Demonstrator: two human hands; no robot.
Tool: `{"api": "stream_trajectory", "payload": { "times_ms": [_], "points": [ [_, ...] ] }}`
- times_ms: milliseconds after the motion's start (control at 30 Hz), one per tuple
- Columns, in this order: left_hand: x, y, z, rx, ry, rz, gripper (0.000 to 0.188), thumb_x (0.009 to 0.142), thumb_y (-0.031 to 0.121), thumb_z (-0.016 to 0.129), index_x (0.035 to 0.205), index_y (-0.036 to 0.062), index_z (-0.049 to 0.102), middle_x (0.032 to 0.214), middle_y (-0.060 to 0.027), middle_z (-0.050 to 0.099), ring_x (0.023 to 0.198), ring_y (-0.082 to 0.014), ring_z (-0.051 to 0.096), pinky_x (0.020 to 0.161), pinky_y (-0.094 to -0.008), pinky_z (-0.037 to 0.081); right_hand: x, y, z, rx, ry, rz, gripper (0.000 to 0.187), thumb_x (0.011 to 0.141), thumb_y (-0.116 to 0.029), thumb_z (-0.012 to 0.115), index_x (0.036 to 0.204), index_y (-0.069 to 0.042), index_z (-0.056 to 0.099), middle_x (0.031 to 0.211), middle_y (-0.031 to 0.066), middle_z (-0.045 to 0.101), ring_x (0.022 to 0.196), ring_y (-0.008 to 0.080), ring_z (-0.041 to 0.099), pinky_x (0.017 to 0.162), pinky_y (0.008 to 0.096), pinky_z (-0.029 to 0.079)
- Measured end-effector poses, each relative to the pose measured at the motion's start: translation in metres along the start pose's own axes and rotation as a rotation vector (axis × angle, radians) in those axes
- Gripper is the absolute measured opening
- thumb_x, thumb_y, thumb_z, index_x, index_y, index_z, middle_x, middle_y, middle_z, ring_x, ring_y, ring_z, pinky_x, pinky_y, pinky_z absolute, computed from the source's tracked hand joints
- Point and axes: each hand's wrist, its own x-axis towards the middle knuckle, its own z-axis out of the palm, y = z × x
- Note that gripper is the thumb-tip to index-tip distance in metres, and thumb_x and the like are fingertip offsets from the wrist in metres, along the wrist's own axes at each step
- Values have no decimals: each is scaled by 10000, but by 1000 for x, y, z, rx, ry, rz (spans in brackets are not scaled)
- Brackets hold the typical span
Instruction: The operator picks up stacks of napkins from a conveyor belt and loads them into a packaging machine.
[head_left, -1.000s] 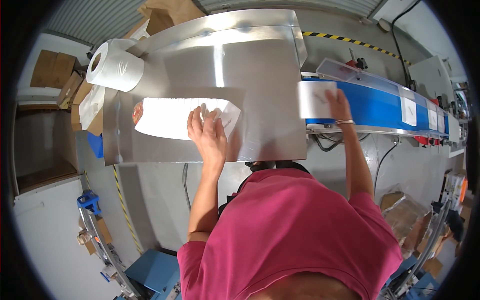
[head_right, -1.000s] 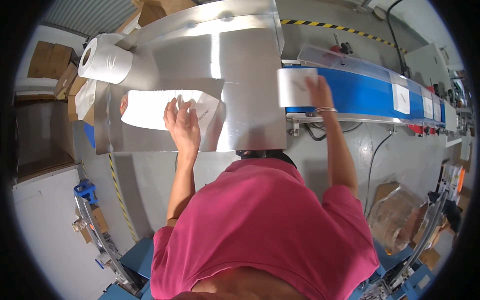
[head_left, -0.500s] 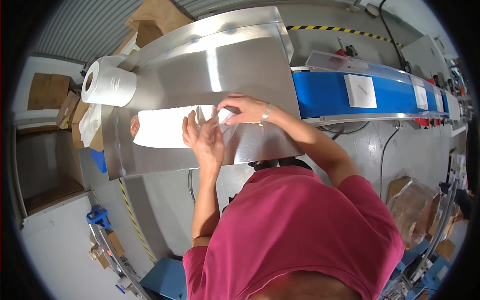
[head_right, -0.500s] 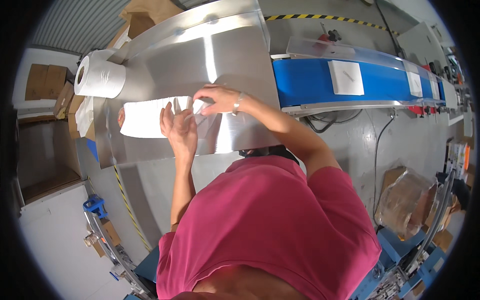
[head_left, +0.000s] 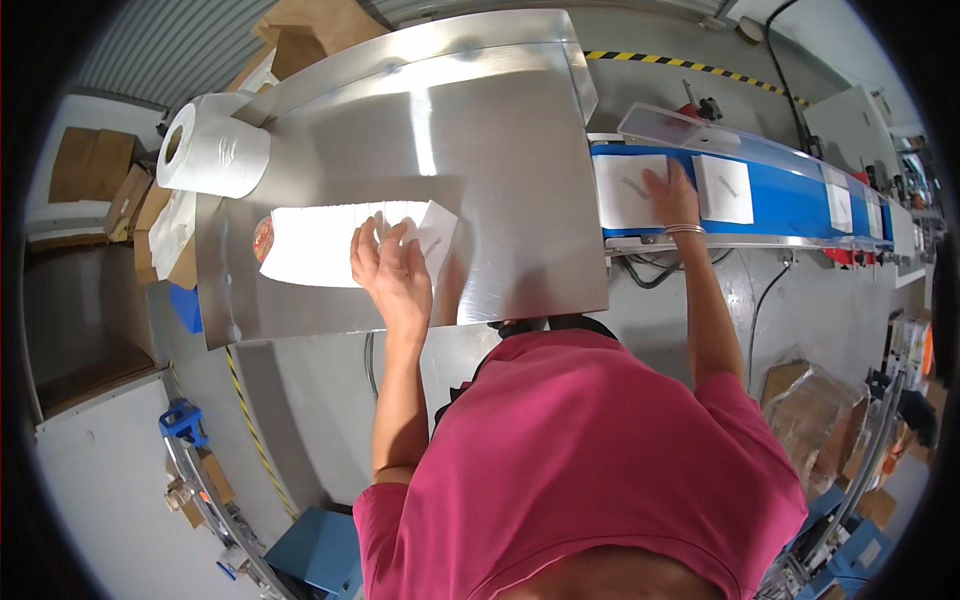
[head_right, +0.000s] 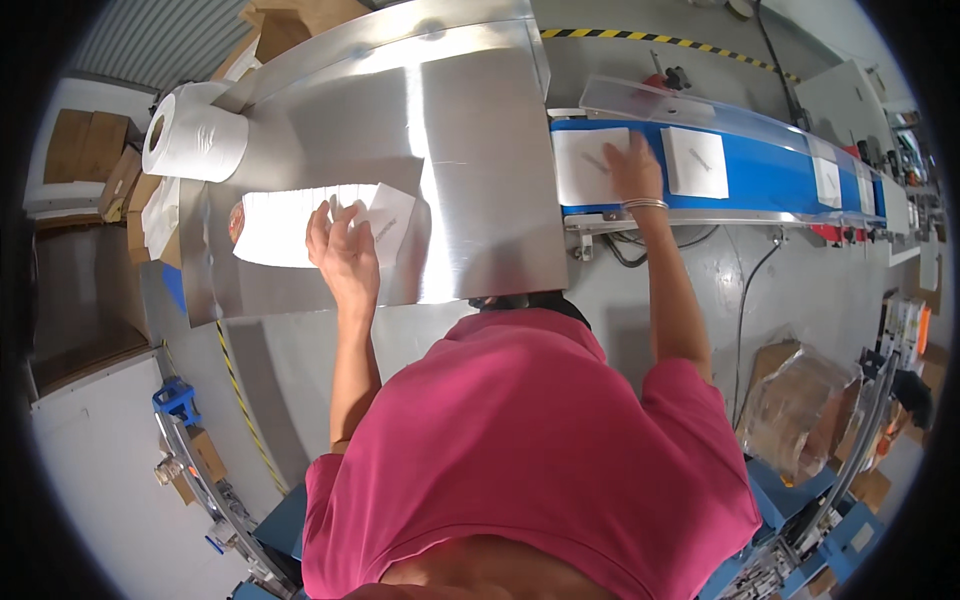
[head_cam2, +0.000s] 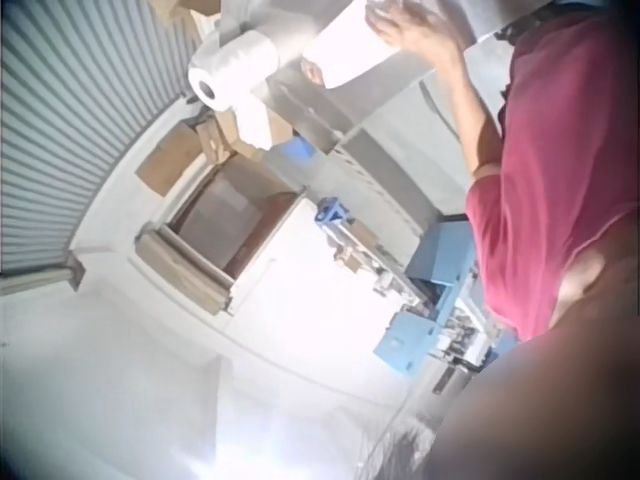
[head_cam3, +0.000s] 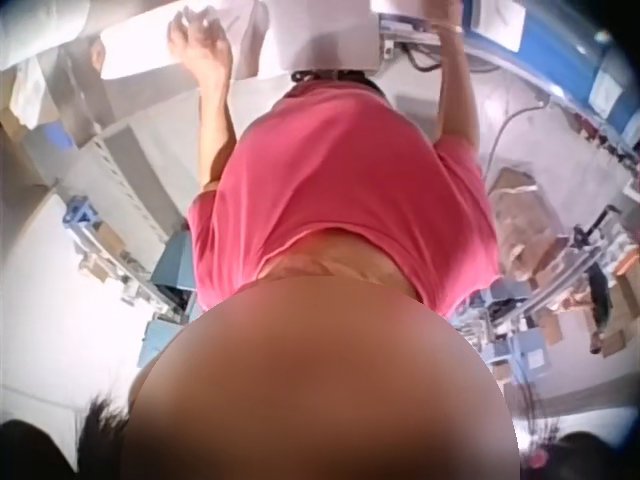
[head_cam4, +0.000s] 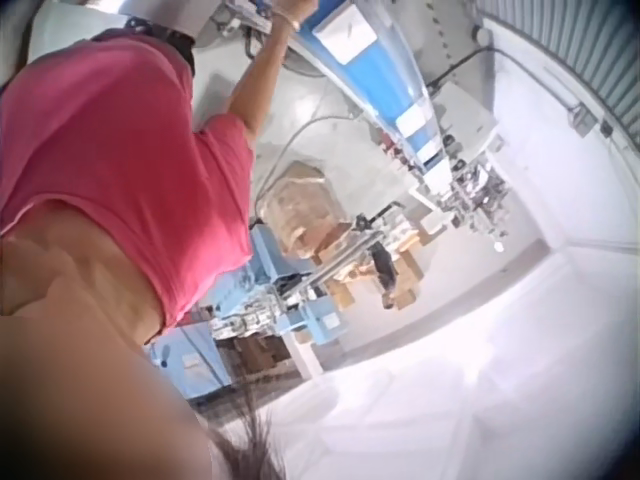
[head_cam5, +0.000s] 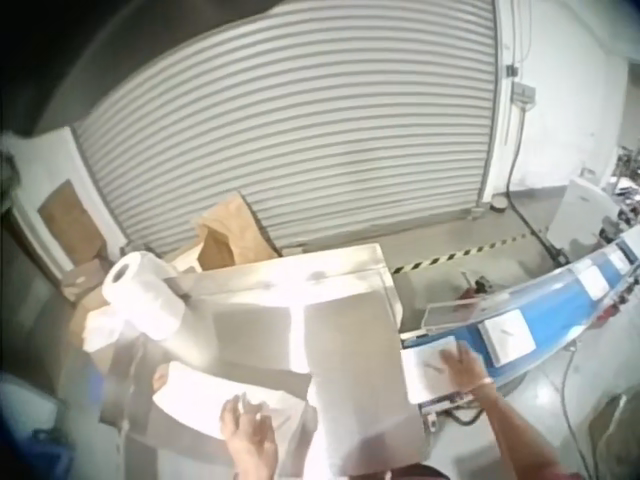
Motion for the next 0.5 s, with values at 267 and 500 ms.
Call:
{"api": "stream_trajectory", "payload": {
  "times_ms": [267,500],
  "points": [
    [-1,2,-6,17,-62,-4,286,756,3,649,1029,87,661,1347,-180,415,1298,-383,312,1048,-480,252,-39,-157,21,422,-611,-592,472,761,-147,716,1200,-109,547,1201,128,541,1086,300,539,932,379,429],
    [6,9,-8,-5,-130,44,192,772,85,670,963,85,686,1362,-195,396,1305,-398,297,1051,-483,247,-52,-202,83,630,-824,-878,402,749,-175,719,1118,-72,594,1190,104,543,1092,274,520,928,354,428]
  ]
}}
